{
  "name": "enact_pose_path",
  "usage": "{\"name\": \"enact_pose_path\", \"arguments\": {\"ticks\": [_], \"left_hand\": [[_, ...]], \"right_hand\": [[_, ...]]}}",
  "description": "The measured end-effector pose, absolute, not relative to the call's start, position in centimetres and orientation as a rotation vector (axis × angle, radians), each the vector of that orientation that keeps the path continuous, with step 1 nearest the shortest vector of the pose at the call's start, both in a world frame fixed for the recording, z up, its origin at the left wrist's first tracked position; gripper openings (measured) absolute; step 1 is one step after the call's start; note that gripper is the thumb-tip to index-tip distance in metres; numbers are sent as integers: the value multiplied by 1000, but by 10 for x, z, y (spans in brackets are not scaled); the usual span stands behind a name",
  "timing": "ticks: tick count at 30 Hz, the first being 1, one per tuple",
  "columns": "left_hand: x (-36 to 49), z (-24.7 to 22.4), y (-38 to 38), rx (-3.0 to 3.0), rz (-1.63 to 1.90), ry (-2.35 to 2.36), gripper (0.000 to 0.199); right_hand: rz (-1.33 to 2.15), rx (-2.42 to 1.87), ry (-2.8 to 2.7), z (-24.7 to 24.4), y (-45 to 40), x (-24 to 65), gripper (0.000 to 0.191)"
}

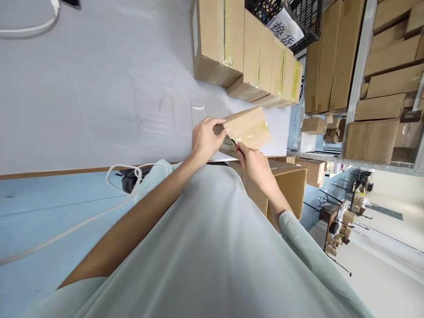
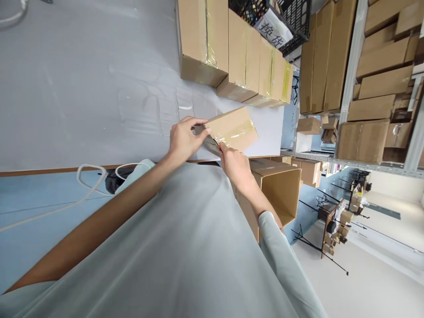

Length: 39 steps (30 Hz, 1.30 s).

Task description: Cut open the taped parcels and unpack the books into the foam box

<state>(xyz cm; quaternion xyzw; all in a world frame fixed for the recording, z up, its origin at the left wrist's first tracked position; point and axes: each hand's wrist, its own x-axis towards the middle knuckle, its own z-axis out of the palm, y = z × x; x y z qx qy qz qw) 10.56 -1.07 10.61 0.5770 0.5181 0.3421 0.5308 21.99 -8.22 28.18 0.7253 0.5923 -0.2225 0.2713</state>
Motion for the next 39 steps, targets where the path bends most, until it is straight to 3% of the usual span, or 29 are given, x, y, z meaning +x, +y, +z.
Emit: {"name": "enact_pose_path", "arguments": {"ticks": [9, 20, 32, 39], "left_hand": [[104, 112, -16, 1366, 865, 1201, 27], [118, 99, -15, 1210, 950, 1296, 34], [124, 89, -15, 1081, 1014, 1371, 37], [127, 92, -22, 1098, 1014, 1421, 39]], "right_hand": [[-615, 1946, 1524, 296, -90, 213, 52], [-692, 1996, 1887, 253, -88, 256, 57], [-628, 1895, 1846, 247, -79, 243, 57], [-671, 1834, 1765, 258, -88, 246, 47]]}}
